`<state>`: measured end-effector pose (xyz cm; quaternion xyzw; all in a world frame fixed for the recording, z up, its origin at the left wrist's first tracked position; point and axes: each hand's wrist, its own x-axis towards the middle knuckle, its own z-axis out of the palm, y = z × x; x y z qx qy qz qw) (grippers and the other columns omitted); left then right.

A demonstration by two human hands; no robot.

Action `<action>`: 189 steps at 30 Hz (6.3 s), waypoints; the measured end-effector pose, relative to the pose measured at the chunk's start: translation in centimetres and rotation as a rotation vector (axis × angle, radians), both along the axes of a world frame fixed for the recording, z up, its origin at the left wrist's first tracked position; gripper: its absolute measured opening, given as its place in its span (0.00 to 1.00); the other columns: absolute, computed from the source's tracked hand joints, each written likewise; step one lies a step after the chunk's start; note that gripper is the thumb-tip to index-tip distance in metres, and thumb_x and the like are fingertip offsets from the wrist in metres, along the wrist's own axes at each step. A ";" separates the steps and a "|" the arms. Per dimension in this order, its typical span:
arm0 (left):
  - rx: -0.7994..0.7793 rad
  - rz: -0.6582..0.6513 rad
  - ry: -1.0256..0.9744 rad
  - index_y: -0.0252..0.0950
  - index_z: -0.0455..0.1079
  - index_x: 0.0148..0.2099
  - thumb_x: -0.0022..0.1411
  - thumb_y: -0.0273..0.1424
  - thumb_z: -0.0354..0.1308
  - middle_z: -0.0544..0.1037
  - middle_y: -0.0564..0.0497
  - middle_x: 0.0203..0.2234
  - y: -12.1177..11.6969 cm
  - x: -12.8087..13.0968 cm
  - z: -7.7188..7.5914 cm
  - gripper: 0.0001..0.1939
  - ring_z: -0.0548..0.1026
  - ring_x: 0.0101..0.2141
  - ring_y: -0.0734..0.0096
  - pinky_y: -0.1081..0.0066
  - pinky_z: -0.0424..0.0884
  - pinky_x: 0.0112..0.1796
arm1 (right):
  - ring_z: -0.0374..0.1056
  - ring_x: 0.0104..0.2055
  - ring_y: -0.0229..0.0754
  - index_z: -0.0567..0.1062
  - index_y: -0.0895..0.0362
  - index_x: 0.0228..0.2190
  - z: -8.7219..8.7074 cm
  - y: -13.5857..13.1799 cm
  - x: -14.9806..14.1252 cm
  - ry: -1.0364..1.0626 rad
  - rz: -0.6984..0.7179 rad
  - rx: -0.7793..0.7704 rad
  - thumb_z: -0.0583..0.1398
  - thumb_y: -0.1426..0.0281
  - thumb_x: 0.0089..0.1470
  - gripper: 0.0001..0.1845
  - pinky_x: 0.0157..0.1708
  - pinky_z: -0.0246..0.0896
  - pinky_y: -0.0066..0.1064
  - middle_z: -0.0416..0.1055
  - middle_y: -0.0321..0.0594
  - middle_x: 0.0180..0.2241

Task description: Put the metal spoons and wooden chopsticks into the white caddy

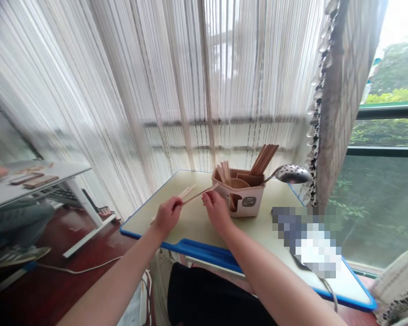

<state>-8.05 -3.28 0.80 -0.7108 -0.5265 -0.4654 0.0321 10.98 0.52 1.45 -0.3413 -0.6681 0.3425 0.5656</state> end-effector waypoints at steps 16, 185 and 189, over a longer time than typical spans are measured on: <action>0.108 -0.030 0.078 0.37 0.66 0.35 0.54 0.23 0.51 0.74 0.51 0.28 0.0 0.4 -0.3 0.07 0.72 0.30 0.71 0.71 0.69 0.35 | 0.66 0.28 0.39 0.69 0.56 0.30 0.5 -0.4 0.6 0.083 0.024 0.049 0.54 0.63 0.54 0.10 0.29 0.63 0.31 0.69 0.38 0.26; -0.283 -0.219 0.438 0.39 0.73 0.27 0.49 0.35 0.58 0.76 0.51 0.22 12.7 6.5 18.8 0.07 0.72 0.23 0.68 0.71 0.65 0.26 | 0.61 0.49 0.46 0.64 0.56 0.46 4.5 1.9 5.5 -0.244 -0.838 0.590 0.54 0.72 0.53 0.16 0.50 0.56 0.45 0.66 0.46 0.44; -0.196 -0.177 0.391 0.38 0.73 0.29 0.50 0.35 0.57 0.77 0.51 0.24 14.0 7.3 17.9 0.07 0.73 0.26 0.68 0.70 0.66 0.29 | 0.61 0.49 0.46 0.64 0.56 0.46 4.4 2.0 5.5 -0.241 -0.839 0.586 0.53 0.71 0.54 0.16 0.50 0.57 0.45 0.66 0.46 0.44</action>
